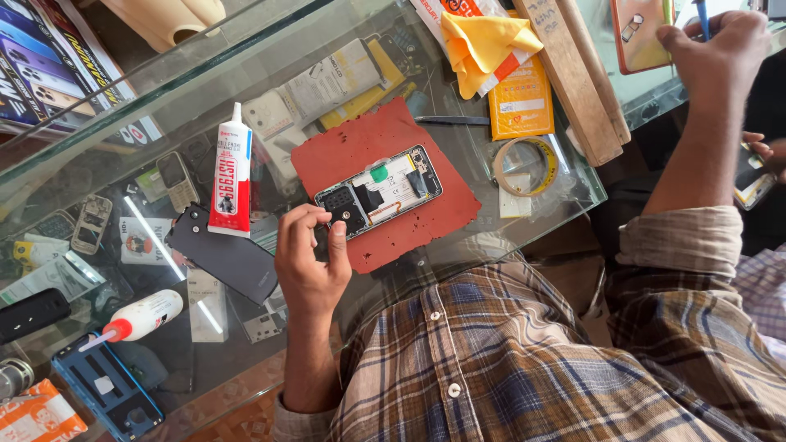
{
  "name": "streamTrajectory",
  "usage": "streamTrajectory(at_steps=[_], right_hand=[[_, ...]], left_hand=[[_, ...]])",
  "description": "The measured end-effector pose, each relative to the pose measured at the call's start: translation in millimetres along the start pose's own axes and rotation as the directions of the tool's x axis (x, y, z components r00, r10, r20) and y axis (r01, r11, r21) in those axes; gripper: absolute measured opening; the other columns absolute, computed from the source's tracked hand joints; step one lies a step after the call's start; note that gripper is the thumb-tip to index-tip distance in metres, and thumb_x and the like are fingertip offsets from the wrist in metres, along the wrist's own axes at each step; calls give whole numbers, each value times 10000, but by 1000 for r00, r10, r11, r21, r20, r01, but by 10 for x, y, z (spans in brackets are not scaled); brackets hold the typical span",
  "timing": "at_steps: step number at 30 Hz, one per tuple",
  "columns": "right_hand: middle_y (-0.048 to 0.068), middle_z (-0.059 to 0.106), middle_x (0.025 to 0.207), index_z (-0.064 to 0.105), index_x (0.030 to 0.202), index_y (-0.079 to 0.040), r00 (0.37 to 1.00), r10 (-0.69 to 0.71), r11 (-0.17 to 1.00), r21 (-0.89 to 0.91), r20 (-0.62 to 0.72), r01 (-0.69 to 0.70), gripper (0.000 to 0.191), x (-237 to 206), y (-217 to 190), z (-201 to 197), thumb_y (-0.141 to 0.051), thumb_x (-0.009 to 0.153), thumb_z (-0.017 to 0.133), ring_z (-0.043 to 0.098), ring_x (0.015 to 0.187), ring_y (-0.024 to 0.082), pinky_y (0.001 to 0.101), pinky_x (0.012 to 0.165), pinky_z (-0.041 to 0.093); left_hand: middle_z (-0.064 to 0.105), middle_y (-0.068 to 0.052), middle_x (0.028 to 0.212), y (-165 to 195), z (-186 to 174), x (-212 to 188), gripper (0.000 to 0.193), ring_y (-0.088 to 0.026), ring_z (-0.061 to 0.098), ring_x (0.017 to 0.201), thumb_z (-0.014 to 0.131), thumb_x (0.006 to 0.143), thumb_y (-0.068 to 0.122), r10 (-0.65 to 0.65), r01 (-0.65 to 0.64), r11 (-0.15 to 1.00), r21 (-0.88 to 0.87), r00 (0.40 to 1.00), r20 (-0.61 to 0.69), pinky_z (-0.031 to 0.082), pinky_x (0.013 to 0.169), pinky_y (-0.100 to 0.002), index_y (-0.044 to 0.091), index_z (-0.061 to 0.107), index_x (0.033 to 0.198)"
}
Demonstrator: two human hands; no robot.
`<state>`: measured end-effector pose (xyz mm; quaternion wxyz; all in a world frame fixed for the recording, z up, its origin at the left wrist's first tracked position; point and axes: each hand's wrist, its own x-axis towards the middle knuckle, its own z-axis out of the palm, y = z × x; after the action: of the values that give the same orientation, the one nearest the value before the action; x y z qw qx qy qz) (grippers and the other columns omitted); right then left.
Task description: The person repairs a disassembled smartphone on a red mat, using a screwdriver to unscrew and adjust internal components, applying adhesive from a tube, and prying at the phone's internals. They reposition the phone and continue working on its internal parts with the screwdriver throughout the episode.
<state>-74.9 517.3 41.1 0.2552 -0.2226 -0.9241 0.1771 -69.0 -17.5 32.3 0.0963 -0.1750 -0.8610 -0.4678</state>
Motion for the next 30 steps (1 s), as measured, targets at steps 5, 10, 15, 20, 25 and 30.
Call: streamTrajectory(at_steps=[5, 10, 15, 20, 25, 30], right_hand=[[77, 729, 752, 778, 802, -23, 996, -93, 987, -129, 3, 93, 146, 58, 55, -32, -132, 831, 870, 695, 617, 153, 296, 614, 576], [66, 747, 795, 764, 807, -6, 964, -257, 957, -153, -67, 245, 91, 52, 185, 27, -52, 791, 842, 711, 644, 134, 314, 660, 576], [46, 723, 826, 707, 871, -19, 965, -231, 954, -224, -123, 199, 138, -26, 203, 69, -72, 830, 827, 712, 698, 157, 312, 655, 551], [89, 722, 971, 647, 1084, 3, 983, -185, 981, 66, 0, 185, 100, -561, -243, 83, 12, 986, 626, 739, 860, 181, 311, 804, 558], [127, 616, 1085, 493, 1207, 2, 891, -249, 644, 752, 379, -140, 64, -1304, -1214, 360, 61, 1181, 493, 607, 939, 170, 304, 902, 530], [202, 658, 1194, 337, 1261, -25, 862, -391, 636, 772, 323, -1, 233, -1671, -1862, 309, 122, 1128, 461, 712, 1082, 215, 290, 879, 590]], left_hand=[[653, -80, 1117, -66, -9, -27, 152, -198, 475, 744, 728, 967, 94, -73, 73, 997, 26, 997, 0, 437, 675, -343, 25, 610, 1033], [651, -76, 1128, -123, -11, -47, 142, -186, 501, 774, 730, 965, 92, -58, 59, 997, 44, 998, -20, 435, 675, -335, 31, 614, 1019], [648, -97, 1123, -136, -19, -61, 143, -261, 614, 918, 731, 969, 90, -38, 40, 997, 63, 999, -26, 477, 731, -377, 29, 610, 1013], [644, -117, 1173, -63, -24, -13, 202, -323, 637, 1083, 753, 953, 121, -8, 10, 996, 92, 1000, -19, 517, 919, -453, 34, 602, 1053], [592, -201, 1307, 57, -32, 99, 557, -412, 540, 1212, 850, 828, 311, 161, -171, 965, 199, 985, 68, 416, 1047, -534, 3, 586, 1210], [612, -152, 1279, 104, -53, 207, 385, -374, 577, 1218, 787, 941, 207, 140, -152, 979, 139, 986, 92, 473, 1042, -492, 20, 595, 1217]])
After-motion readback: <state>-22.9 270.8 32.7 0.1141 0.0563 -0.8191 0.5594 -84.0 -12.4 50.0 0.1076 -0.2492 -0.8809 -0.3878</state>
